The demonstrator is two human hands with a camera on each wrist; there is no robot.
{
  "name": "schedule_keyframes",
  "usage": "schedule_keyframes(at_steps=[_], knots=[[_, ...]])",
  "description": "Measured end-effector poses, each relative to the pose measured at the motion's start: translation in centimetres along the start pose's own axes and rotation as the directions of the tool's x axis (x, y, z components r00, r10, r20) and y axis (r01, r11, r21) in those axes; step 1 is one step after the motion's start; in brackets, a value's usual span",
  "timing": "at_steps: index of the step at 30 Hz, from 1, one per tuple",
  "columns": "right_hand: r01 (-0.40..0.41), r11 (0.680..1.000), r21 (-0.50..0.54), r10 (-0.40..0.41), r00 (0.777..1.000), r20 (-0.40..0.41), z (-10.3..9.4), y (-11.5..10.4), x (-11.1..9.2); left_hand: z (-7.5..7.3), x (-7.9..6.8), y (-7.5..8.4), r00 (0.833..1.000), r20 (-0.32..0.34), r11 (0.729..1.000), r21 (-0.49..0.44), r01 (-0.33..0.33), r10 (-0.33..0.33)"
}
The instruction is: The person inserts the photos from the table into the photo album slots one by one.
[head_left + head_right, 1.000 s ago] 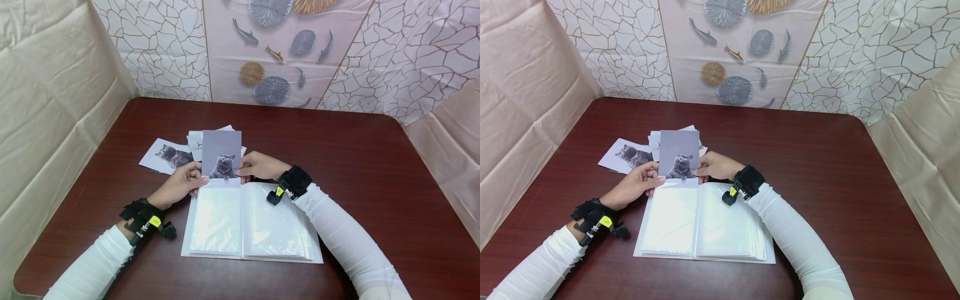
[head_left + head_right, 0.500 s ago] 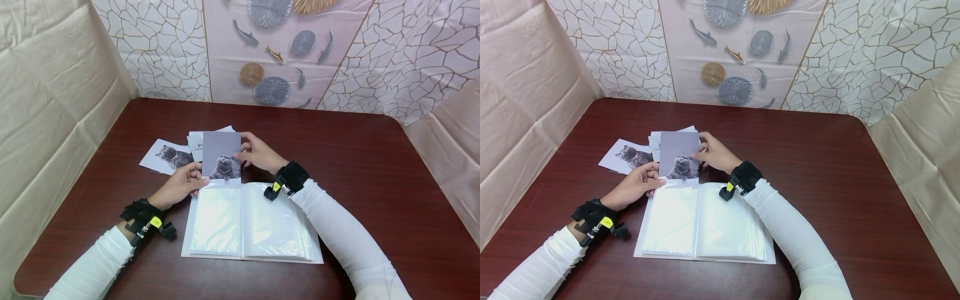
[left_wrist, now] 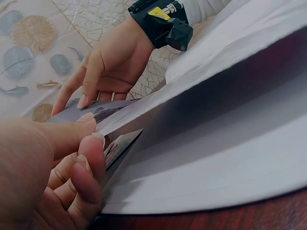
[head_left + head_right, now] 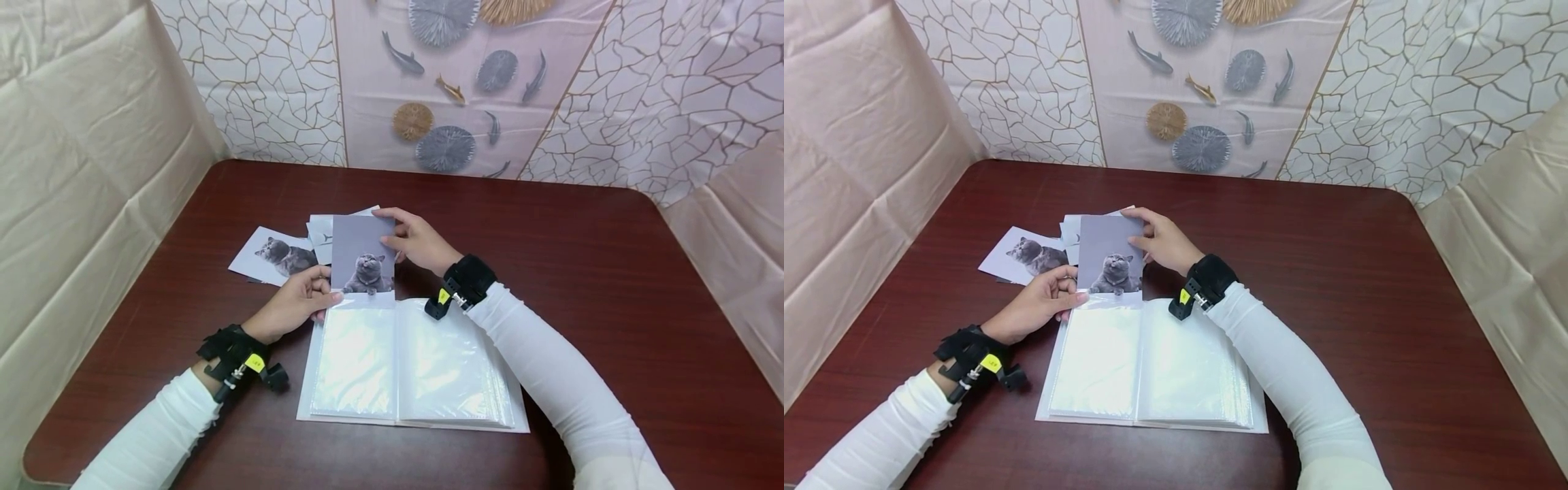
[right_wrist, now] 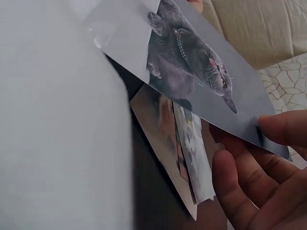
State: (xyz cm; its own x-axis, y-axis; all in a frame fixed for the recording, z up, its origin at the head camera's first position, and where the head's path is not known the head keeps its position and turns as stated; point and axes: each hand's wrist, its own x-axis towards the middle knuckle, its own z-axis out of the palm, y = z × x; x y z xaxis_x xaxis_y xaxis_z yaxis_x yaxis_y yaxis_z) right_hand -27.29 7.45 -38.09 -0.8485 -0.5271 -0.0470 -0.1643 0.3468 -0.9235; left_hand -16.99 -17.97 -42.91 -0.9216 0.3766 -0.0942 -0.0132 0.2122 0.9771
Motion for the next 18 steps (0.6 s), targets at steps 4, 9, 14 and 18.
schedule_keyframes(at_steps=[4,9,14,18], knots=[[0.002,1.0,0.011,-0.002,1.0,0.002,-0.01,0.05,-0.18,-0.02,-0.04,0.01,1.0,-0.003,1.0,0.009,0.007,-0.007],[-0.001,1.0,0.022,0.001,1.0,0.01,-0.14,-0.04,-0.46,0.02,-0.13,0.12,1.0,-0.008,1.0,0.016,0.015,-0.014],[-0.005,1.0,0.014,0.005,1.0,0.022,-0.23,-0.04,-0.66,0.05,-0.1,0.12,1.0,-0.01,0.999,0.028,0.017,-0.017],[0.0,1.0,0.003,-0.001,0.999,0.039,-0.29,0.03,-0.86,0.08,-0.08,0.17,1.0,-0.015,0.999,0.032,0.027,-0.027]])
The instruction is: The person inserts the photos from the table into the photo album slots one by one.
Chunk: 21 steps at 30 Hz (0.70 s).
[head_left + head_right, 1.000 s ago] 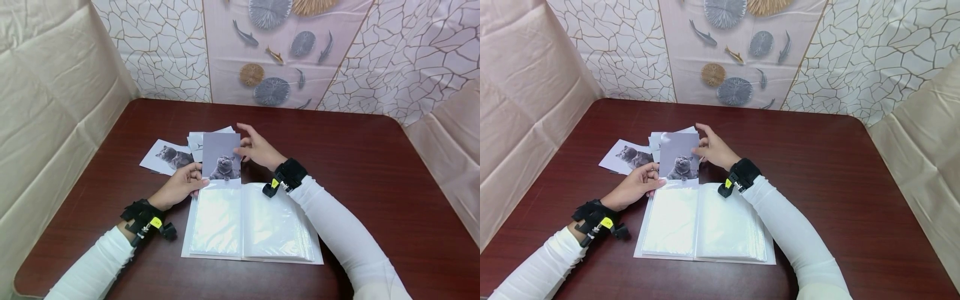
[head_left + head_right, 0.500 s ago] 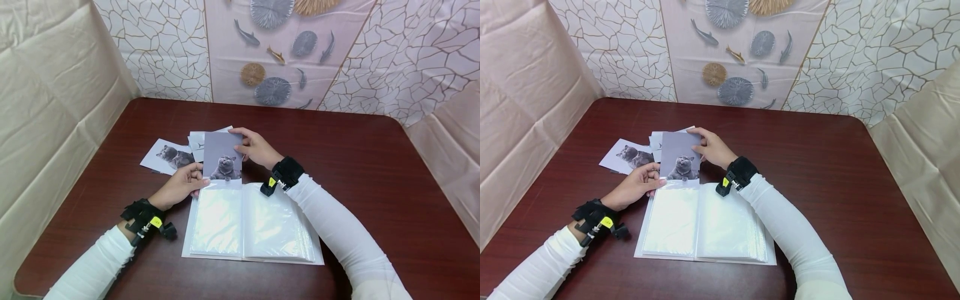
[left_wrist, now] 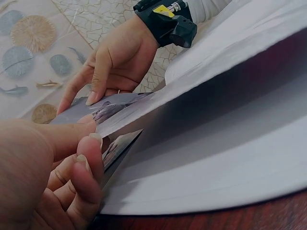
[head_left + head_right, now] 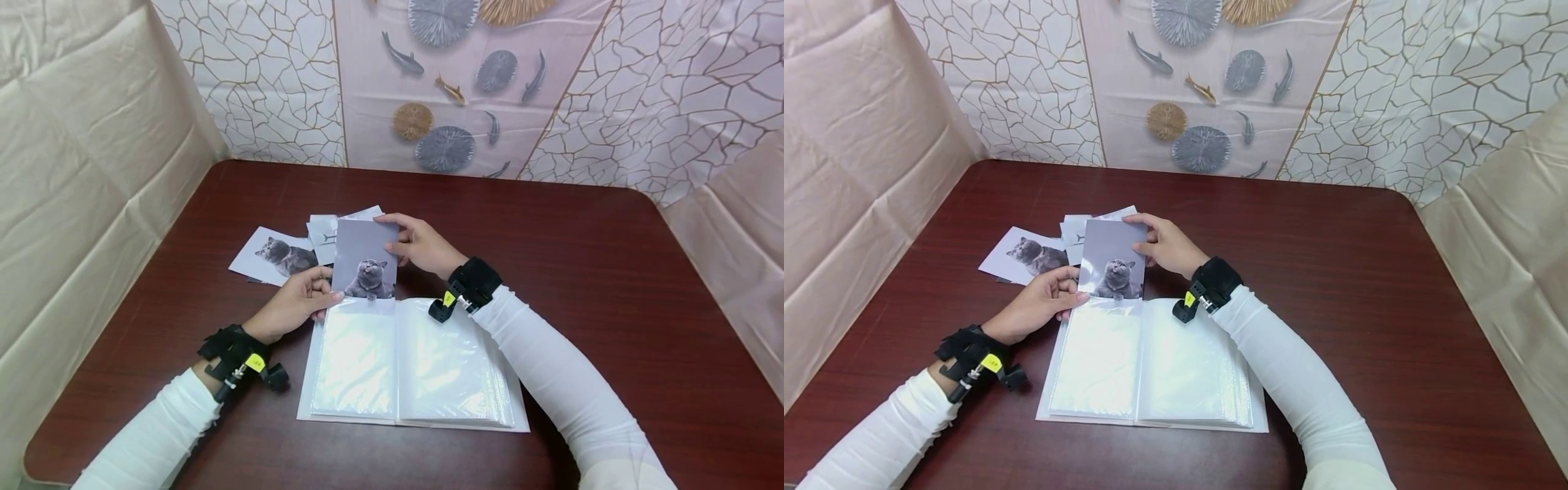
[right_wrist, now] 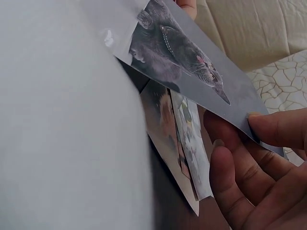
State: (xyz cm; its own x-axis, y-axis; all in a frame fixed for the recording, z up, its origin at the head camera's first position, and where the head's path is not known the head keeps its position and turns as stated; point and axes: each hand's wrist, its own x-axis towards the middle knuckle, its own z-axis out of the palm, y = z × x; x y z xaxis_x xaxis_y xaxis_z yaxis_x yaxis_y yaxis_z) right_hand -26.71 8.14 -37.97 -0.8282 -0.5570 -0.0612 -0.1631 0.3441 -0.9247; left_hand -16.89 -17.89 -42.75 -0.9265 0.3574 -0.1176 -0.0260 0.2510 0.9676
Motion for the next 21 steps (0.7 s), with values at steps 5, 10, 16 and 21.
schedule_keyframes(at_steps=[5,10,16,21], knots=[[0.013,1.0,-0.006,-0.013,1.0,0.012,-0.08,0.02,-0.16,-0.02,-0.01,0.1,1.0,-0.002,1.0,-0.006,0.005,-0.005],[0.012,1.0,-0.016,-0.012,1.0,0.024,-0.11,0.01,-0.32,0.0,-0.04,0.18,1.0,-0.003,1.0,-0.002,0.003,-0.003],[0.004,1.0,-0.03,-0.002,0.999,0.046,-0.05,0.28,-0.53,0.01,-0.16,0.19,1.0,0.004,1.0,0.002,-0.004,0.004],[0.01,1.0,-0.012,-0.009,0.996,0.09,-0.11,0.42,-0.69,0.02,-0.18,0.1,1.0,0.004,1.0,-0.002,0.0,0.0]])
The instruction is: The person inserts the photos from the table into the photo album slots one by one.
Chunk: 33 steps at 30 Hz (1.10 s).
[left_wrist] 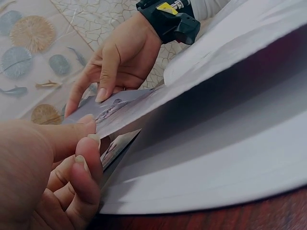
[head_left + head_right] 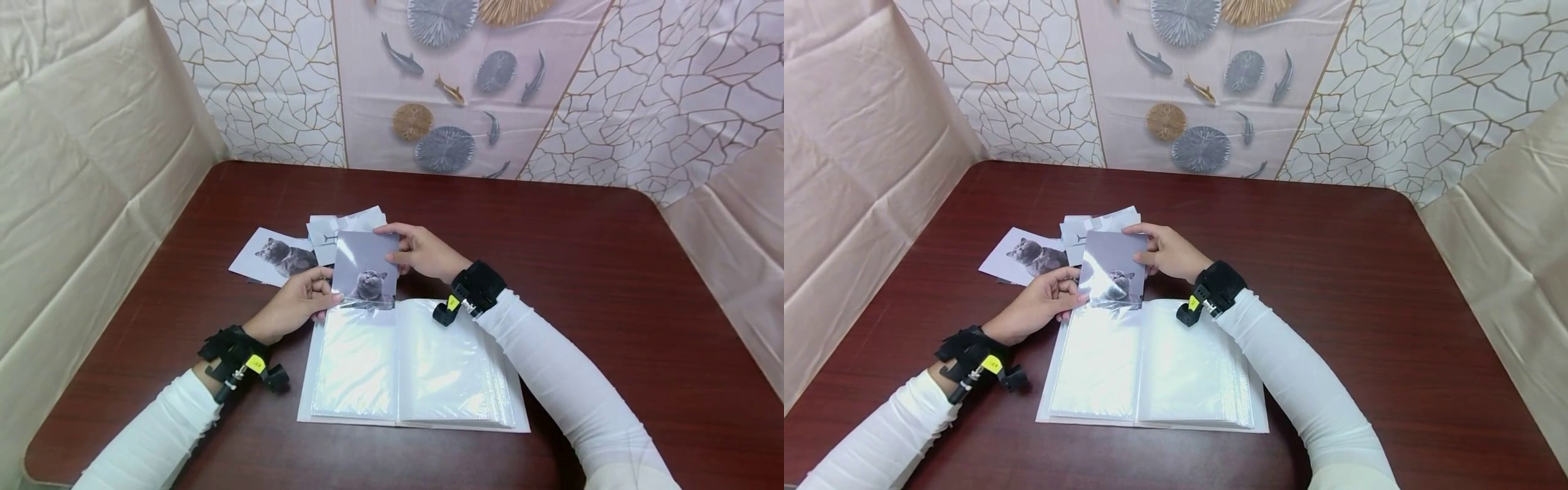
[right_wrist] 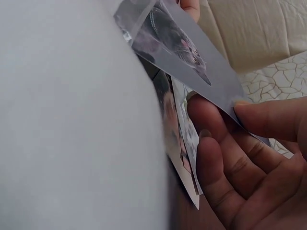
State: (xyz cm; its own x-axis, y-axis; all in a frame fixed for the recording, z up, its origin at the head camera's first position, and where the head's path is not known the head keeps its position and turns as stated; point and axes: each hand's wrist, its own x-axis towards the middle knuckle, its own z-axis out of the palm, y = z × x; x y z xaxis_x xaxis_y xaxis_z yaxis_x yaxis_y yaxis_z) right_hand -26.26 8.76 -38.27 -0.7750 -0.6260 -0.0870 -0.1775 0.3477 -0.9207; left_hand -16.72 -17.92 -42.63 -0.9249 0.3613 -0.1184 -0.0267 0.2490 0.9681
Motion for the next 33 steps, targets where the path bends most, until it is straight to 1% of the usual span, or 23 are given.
schedule_keyframes(at_steps=[6,12,20,27,33], knots=[[-0.009,1.0,0.013,0.008,0.999,0.051,-0.2,0.0,-0.2,0.0,0.0,0.0,1.0,-0.003,1.0,-0.002,0.006,-0.006],[0.007,1.0,-0.027,-0.005,0.996,0.086,-0.2,0.1,-0.4,0.1,-0.1,0.1,1.0,-0.011,1.0,0.005,0.01,-0.01],[0.026,0.997,-0.071,-0.018,0.994,0.108,-0.1,-0.1,-0.7,0.1,-0.1,0.1,1.0,-0.003,1.0,0.013,-0.011,0.011],[0.045,0.996,-0.072,-0.036,0.992,0.123,-0.2,-0.3,-0.9,0.2,0.0,0.0,1.0,-0.01,1.0,0.008,-0.025,0.025],[0.053,0.996,-0.076,-0.043,0.99,0.132,-0.2,-0.4,-1.1,0.2,0.0,-0.1,0.999,0.003,0.999,-0.002,-0.053,0.053]])
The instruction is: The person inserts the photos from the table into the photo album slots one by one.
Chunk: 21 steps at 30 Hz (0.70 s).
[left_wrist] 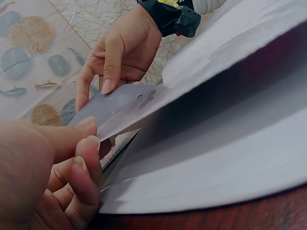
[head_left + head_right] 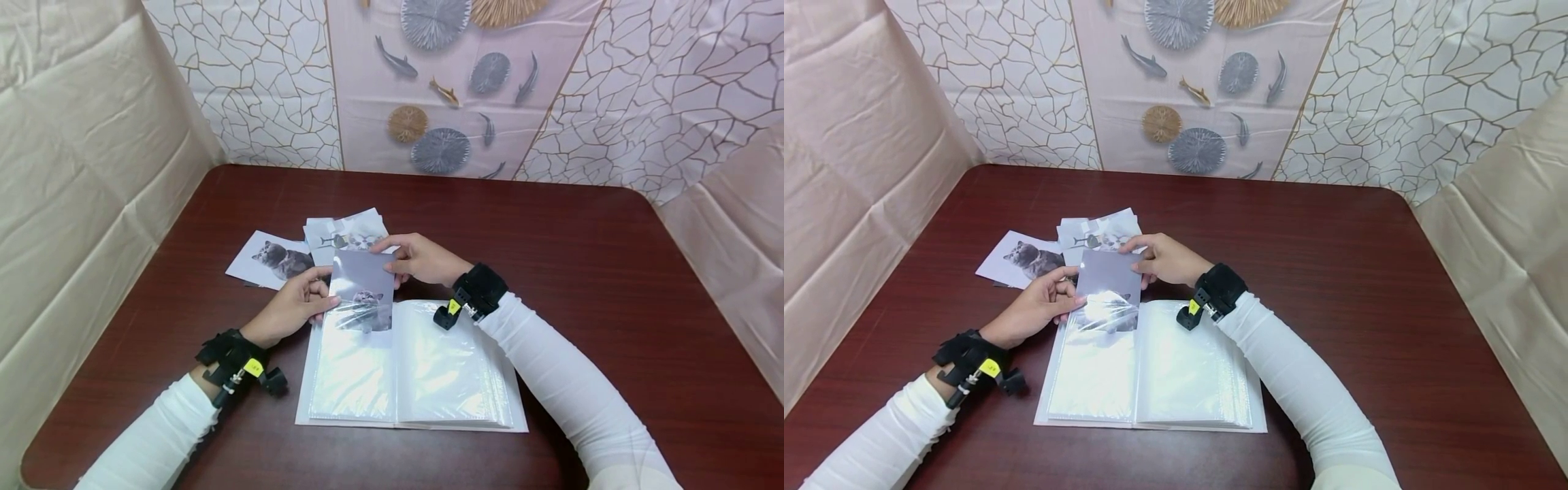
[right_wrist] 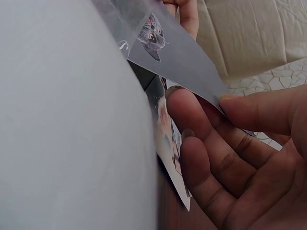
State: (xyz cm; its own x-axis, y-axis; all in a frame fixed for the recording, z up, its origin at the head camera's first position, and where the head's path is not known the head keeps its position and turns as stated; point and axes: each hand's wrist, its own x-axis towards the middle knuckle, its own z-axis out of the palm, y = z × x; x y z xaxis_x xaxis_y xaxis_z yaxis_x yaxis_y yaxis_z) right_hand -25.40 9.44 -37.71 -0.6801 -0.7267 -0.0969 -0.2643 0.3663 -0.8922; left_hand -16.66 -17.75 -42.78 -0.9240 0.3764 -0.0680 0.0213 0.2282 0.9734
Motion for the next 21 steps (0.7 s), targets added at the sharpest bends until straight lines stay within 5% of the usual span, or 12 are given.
schedule_keyframes(at_steps=[21], knots=[[0.003,1.0,-0.027,-0.002,0.999,0.036,-0.04,0.07,-0.06,-0.15,0.16,-0.2,0.994,0.05,0.994,-0.054,-0.099,0.101]])
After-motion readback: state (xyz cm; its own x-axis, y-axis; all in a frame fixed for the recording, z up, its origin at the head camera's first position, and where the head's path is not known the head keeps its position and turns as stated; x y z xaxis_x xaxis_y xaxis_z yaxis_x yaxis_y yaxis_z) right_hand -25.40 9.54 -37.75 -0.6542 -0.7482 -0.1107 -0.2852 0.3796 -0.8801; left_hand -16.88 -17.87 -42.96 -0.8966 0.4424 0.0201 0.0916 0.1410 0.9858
